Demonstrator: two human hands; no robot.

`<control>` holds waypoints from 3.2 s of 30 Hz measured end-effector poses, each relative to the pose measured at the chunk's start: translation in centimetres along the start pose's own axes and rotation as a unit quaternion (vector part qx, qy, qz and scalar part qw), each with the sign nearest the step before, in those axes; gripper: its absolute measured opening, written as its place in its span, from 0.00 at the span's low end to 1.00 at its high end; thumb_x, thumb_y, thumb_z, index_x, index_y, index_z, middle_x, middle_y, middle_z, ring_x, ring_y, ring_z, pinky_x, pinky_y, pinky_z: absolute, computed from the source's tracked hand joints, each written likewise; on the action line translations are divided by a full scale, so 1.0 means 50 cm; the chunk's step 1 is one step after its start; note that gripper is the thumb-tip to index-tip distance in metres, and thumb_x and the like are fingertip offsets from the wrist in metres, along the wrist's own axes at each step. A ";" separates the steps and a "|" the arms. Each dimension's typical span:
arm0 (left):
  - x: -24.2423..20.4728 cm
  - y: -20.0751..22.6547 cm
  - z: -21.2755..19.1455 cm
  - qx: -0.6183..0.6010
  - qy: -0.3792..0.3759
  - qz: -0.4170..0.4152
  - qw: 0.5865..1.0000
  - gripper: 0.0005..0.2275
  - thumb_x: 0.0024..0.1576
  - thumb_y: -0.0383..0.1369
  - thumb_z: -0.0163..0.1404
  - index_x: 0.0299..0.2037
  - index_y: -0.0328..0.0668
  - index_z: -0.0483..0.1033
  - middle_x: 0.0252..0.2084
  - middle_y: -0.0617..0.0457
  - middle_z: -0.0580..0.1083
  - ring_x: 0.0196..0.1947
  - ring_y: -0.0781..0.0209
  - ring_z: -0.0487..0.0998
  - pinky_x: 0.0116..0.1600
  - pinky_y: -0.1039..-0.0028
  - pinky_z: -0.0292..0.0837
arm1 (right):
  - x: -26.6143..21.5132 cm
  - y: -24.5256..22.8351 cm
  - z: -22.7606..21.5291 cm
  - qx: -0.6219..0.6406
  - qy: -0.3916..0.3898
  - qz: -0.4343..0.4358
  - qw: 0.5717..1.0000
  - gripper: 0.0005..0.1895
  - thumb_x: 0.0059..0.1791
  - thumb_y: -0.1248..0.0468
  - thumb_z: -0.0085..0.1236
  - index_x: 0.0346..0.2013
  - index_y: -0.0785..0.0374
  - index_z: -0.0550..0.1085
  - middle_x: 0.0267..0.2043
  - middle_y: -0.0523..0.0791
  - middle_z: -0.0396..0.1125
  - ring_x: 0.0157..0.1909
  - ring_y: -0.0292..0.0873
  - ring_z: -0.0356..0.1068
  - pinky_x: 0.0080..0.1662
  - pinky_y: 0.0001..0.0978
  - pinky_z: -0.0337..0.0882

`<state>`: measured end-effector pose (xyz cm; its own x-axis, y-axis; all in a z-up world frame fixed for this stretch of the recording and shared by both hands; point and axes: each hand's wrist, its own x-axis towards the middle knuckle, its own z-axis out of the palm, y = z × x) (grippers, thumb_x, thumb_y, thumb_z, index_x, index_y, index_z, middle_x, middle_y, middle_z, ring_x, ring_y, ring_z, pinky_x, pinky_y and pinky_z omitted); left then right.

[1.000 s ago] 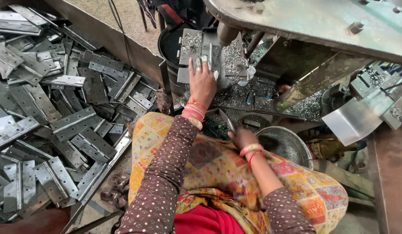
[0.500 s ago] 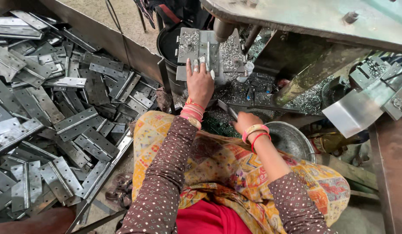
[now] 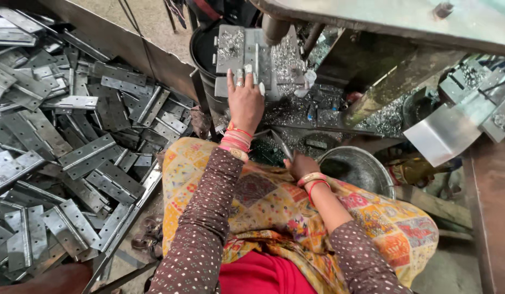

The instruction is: The person repeatedly picks up metal hinge pieces from a pile, places them under a drill press, and operates the machine to drill holes. The finished pieces are then dropped into a metal bin below.

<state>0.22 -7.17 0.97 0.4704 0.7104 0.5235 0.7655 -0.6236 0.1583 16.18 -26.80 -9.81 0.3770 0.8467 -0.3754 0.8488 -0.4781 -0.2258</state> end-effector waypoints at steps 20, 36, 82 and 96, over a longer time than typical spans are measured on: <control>0.020 -0.010 0.033 -0.050 -0.029 0.012 0.998 0.11 0.60 0.29 0.47 0.37 0.38 0.84 0.59 0.43 0.75 0.60 0.48 0.74 0.79 0.45 0.38 | 0.003 0.021 0.018 0.023 0.024 -0.027 0.999 0.24 0.50 0.44 0.55 0.45 0.62 0.75 0.38 0.57 0.74 0.41 0.62 0.75 0.44 0.56 0.73; 0.106 -0.066 0.074 -0.044 -0.079 0.013 0.996 0.11 0.59 0.31 0.46 0.35 0.40 0.84 0.57 0.45 0.75 0.59 0.48 0.74 0.79 0.44 0.33 | 0.008 0.011 0.015 0.001 0.044 -0.027 0.999 0.24 0.51 0.44 0.51 0.44 0.63 0.74 0.36 0.57 0.75 0.40 0.63 0.75 0.43 0.57 0.74; 0.001 -0.056 -0.033 0.095 0.035 -0.024 0.995 0.15 0.61 0.35 0.47 0.54 0.40 0.80 0.61 0.48 0.73 0.58 0.55 0.75 0.76 0.43 0.41 | -0.097 -0.040 -0.094 0.139 0.183 -0.031 0.973 0.22 0.51 0.44 0.55 0.48 0.57 0.75 0.32 0.51 0.75 0.36 0.57 0.76 0.38 0.52 0.72; -0.025 0.030 -0.048 -0.044 0.010 0.006 0.999 0.13 0.57 0.39 0.52 0.35 0.36 0.84 0.57 0.44 0.75 0.60 0.46 0.72 0.75 0.43 0.46 | -0.013 -0.049 -0.118 -0.030 -0.036 0.034 0.998 0.31 0.49 0.37 0.58 0.39 0.65 0.81 0.42 0.58 0.75 0.46 0.61 0.76 0.49 0.50 0.75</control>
<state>-0.29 -9.77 2.55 0.4693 0.6966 0.5427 0.7177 -0.6589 0.2251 16.05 -24.81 -3.71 0.4087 0.7928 -0.4521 0.8440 -0.5169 -0.1434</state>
